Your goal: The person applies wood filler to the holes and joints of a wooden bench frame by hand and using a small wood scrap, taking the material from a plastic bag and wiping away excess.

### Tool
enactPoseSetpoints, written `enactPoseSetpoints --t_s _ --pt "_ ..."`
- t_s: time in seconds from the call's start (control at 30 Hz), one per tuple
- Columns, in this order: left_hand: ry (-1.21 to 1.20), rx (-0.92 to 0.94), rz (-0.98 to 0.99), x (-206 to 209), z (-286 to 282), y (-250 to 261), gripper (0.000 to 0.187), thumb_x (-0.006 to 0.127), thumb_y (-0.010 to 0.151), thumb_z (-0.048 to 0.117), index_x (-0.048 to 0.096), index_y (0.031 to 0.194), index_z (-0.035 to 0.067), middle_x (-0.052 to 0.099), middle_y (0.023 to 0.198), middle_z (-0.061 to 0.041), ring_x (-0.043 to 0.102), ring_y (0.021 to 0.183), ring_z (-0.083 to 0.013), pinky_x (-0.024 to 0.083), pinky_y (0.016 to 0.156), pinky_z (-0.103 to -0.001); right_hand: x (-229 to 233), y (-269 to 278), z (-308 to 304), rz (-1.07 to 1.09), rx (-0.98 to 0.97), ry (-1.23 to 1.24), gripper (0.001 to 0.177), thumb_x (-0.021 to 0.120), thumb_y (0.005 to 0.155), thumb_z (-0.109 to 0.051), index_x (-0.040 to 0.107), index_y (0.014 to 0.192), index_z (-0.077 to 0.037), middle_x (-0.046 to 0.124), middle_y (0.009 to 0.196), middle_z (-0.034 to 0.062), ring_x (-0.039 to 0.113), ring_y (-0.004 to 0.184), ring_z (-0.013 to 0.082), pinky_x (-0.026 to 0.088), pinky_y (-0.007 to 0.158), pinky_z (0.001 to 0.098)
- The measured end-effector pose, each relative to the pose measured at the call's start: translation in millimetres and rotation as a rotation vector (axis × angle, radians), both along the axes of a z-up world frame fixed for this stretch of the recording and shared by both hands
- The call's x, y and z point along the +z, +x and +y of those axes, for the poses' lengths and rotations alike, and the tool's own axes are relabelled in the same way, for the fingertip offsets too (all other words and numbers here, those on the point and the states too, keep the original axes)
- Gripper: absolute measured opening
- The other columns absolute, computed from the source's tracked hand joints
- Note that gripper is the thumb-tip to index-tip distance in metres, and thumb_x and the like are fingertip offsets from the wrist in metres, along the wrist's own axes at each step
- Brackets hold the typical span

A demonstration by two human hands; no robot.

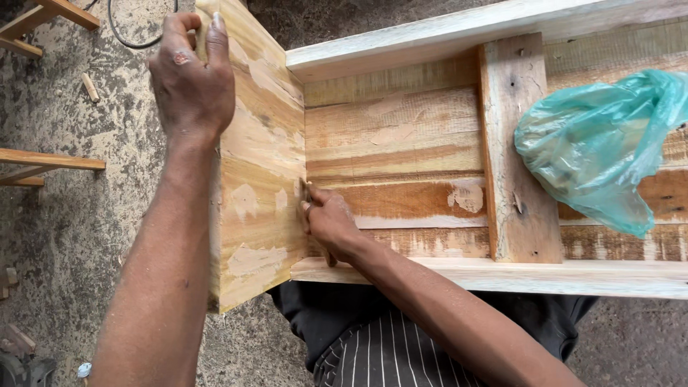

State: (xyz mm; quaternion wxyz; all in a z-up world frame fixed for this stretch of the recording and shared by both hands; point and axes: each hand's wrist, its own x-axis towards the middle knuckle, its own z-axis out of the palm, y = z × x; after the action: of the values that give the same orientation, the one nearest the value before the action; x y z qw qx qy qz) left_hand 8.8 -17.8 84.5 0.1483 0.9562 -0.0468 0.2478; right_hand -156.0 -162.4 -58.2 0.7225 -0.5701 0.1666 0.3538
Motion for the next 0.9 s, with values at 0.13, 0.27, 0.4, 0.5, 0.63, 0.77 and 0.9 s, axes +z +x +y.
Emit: enactPoseSetpoints --t_s 0.13,0.27,0.4,0.5,0.63,0.77,0.9 --pt "0.003 -0.004 0.019 1 -4 0 0.027 0.066 0.124 0.034 0.06 0.112 0.011 0.071 0.084 -0.005 0.068 0.065 -0.0199 0.054 0.049 -0.043 26 0 -12 -0.061 0.245 -0.063 0.025 0.06 0.112 -0.011 0.08 0.125 -0.004 0.049 0.127 0.0063 0.057 0.101 0.0194 0.055 0.094 0.0363" --pt "-0.023 0.018 -0.025 0 -6 -1 0.031 0.07 0.119 0.038 0.058 0.112 0.011 0.076 0.086 -0.012 0.074 0.071 -0.0366 0.054 0.061 -0.057 28 7 -38 -0.171 0.346 -0.024 0.013 0.062 0.114 -0.007 0.074 0.109 -0.004 0.063 0.082 0.0036 0.063 0.06 0.0147 0.055 0.053 0.0288" --pt "-0.101 0.042 0.069 8 -6 -1 0.023 0.062 0.118 0.034 0.062 0.118 0.011 0.071 0.083 -0.006 0.069 0.066 -0.0198 0.054 0.048 -0.043 33 33 -56 -0.004 0.346 -0.006 0.061 0.056 0.103 -0.002 0.065 0.163 -0.015 0.077 0.148 0.0144 0.06 0.074 0.0132 0.055 0.059 0.0273" --pt "-0.081 0.042 0.045 2 -4 -3 0.022 0.065 0.115 0.033 0.063 0.114 0.011 0.073 0.086 -0.01 0.07 0.07 -0.0298 0.051 0.058 -0.051 31 26 -48 0.037 0.243 0.044 0.07 0.055 0.099 0.003 0.061 0.166 -0.012 0.073 0.122 0.0157 0.06 0.069 0.0147 0.055 0.056 0.0276" --pt "-0.101 0.021 -0.017 0 0 2 0.025 0.068 0.112 0.035 0.065 0.114 0.01 0.081 0.096 -0.015 0.076 0.084 -0.04 0.053 0.071 -0.055 49 13 -68 0.017 0.355 0.049 0.055 0.058 0.11 -0.006 0.067 0.164 -0.011 0.077 0.109 0.0162 0.063 0.075 0.0172 0.055 0.06 0.0296" --pt "-0.125 -0.004 -0.032 -1 2 3 0.023 0.068 0.112 0.034 0.064 0.107 0.012 0.079 0.088 -0.009 0.074 0.076 -0.038 0.051 0.069 -0.054 75 -33 -68 -0.033 0.498 -0.121 0.057 0.051 0.114 -0.035 0.061 0.17 -0.033 0.068 0.09 0.0054 0.06 0.072 0.0141 0.052 0.061 0.0254" --pt "-0.144 -0.015 -0.043 -1 1 2 0.026 0.065 0.112 0.038 0.066 0.107 0.013 0.082 0.086 -0.008 0.077 0.074 -0.0365 0.052 0.067 -0.052 49 -90 -21 -0.315 0.009 0.093 0.047 0.063 0.108 -0.021 0.07 0.151 -0.006 0.065 0.151 0.012 0.069 0.062 0.0139 0.06 0.045 0.0229"
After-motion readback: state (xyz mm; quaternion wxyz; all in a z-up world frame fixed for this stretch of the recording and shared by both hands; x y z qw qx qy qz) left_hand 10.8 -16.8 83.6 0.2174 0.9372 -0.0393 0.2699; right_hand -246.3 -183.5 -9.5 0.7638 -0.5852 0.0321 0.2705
